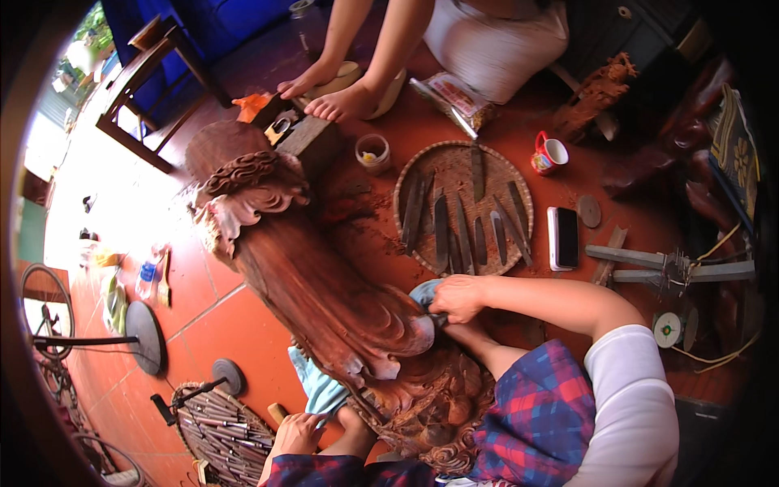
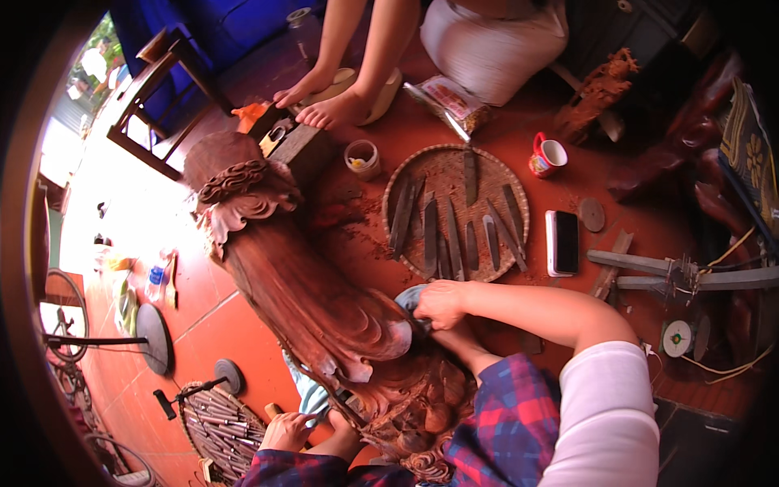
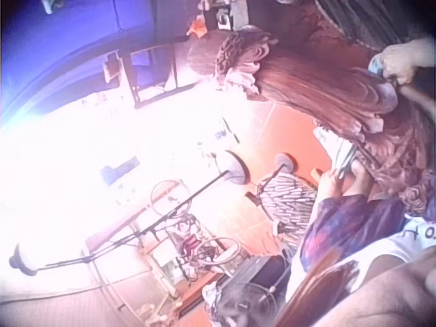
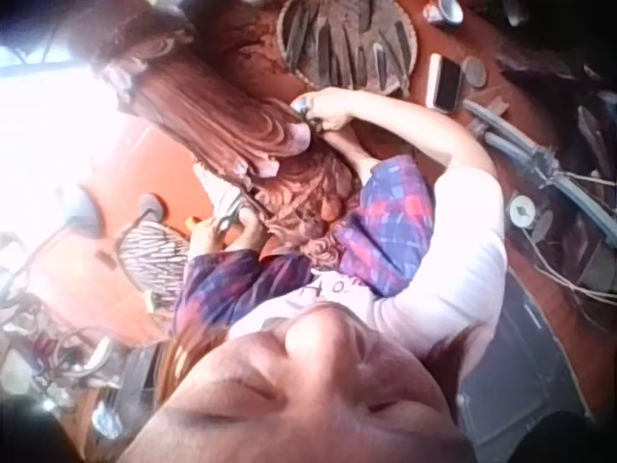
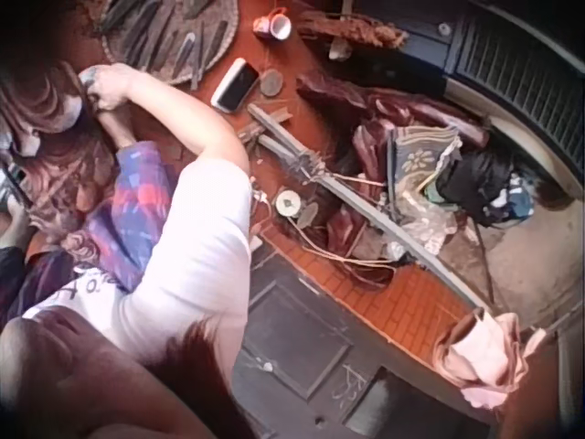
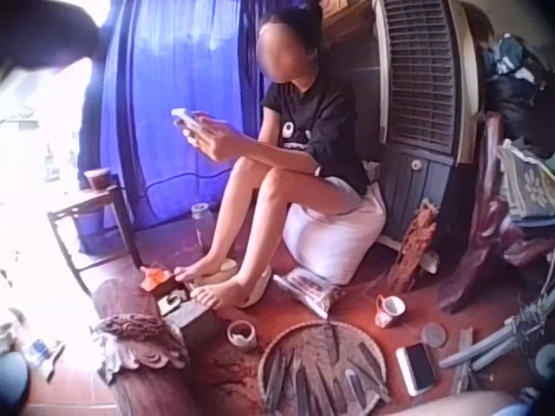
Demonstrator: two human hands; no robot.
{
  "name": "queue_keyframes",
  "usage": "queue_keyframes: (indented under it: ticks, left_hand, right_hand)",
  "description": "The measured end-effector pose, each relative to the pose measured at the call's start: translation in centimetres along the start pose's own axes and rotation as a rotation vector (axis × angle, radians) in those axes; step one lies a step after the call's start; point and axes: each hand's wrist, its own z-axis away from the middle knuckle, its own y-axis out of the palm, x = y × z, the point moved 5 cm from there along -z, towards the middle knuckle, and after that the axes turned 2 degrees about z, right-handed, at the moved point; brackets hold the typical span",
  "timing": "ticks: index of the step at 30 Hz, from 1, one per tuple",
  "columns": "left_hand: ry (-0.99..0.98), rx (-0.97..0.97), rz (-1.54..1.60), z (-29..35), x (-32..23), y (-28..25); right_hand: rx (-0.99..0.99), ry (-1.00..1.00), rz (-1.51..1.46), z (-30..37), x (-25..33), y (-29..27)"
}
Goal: The person is carving a large wooden sculpture of a figure, using various chisels and a mallet to shape the details. They are sitting on the floor with the sculpture between their legs, carefully removing wood to refine the features of the figure's clothing and hair.
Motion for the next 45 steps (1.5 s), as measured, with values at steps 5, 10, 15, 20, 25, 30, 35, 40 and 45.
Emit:
queue_keyframes:
  ticks: [5, 10, 15, 20, 25, 30, 35, 40, 45]
  left_hand:
    - [0.002, -0.047, 0.025, 0.1, -0.9, -0.4]
    - [0.009, -0.06, 0.041, -0.3, -1.8, -0.8]
    - [-0.02, -0.044, 0.047, -0.2, -2.0, -0.6]
    - [-0.015, -0.019, 0.059, -0.6, -2.1, -0.1]
    - [-0.012, -0.005, 0.065, -1.3, -2.1, 0.3]
    - [-0.004, -0.02, 0.081, -1.1, -2.1, 0.4]
    - [0.011, -0.067, 0.088, -1.5, -2.2, -0.6]
    - [-0.006, -0.162, 0.073, -3.5, -4.2, -6.2]
    - [0.022, -0.249, 0.156, -4.0, -4.4, -9.1]
  right_hand:
    - [0.029, 0.056, -0.07, 2.6, 0.9, 0.3]
    - [0.102, 0.179, -0.065, 4.3, -0.8, 1.5]
    - [-0.152, 0.289, -0.287, 6.0, -0.5, 1.5]
    - [-0.578, 0.46, -0.474, 9.3, -2.8, -0.1]
    - [-0.7, 0.561, -0.645, 10.2, -5.6, 0.3]
    - [-0.76, 0.693, -0.823, 10.5, -8.3, -0.8]
    - [-0.827, 0.806, -0.978, 11.1, -10.5, -1.5]
    - [-0.778, 0.884, -0.983, 11.1, -12.4, -0.5]
    - [-0.728, 1.083, -0.719, 8.5, -12.8, 0.1]
